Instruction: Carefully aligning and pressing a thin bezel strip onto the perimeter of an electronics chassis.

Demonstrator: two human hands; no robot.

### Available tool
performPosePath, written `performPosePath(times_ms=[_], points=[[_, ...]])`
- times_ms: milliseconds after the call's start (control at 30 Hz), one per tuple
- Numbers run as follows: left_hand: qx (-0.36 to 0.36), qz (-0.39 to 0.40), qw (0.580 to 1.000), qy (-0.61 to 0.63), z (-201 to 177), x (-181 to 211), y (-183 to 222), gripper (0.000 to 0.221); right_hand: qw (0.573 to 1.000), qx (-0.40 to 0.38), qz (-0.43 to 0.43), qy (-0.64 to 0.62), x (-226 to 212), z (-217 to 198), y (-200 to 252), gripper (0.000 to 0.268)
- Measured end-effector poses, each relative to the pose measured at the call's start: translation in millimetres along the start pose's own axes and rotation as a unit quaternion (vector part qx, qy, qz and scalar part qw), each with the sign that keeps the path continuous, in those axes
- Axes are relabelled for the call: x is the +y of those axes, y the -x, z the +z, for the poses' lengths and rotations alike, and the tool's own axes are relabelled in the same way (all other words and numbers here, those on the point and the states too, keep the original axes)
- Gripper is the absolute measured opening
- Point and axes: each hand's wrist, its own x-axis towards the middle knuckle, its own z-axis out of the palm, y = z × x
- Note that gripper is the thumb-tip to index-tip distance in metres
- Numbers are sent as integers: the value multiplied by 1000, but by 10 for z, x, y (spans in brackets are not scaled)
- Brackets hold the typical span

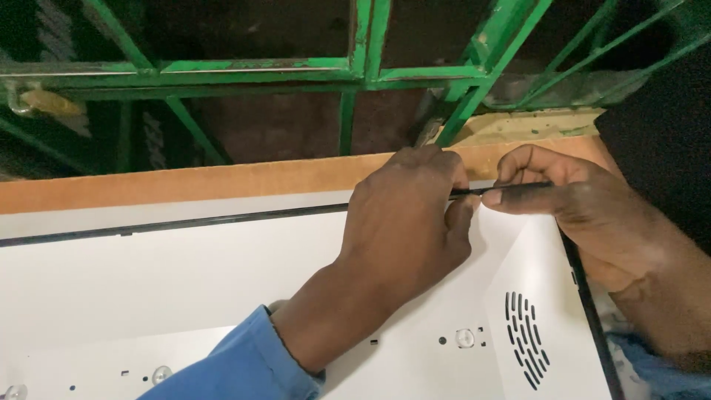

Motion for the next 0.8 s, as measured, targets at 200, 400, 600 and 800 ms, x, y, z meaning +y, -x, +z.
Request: performPosePath(times_ms=[200, 400, 600, 800], points=[[5, 8, 1000, 11, 22, -19, 2, 14, 1000, -15, -14, 7, -18, 15, -36, 20], [-2, 2, 1000, -3, -1, -3, 1, 9, 1000, 27, -2, 10, -44, 61, -19, 24], [1, -7, 1000, -15, 27, -18, -19, 15, 998, -27, -5, -49, 54, -75, -104, 14], [17, 7, 999, -35, 68, -53, -40, 21, 998, -3, 10, -61, 43, -16, -103, 21]])
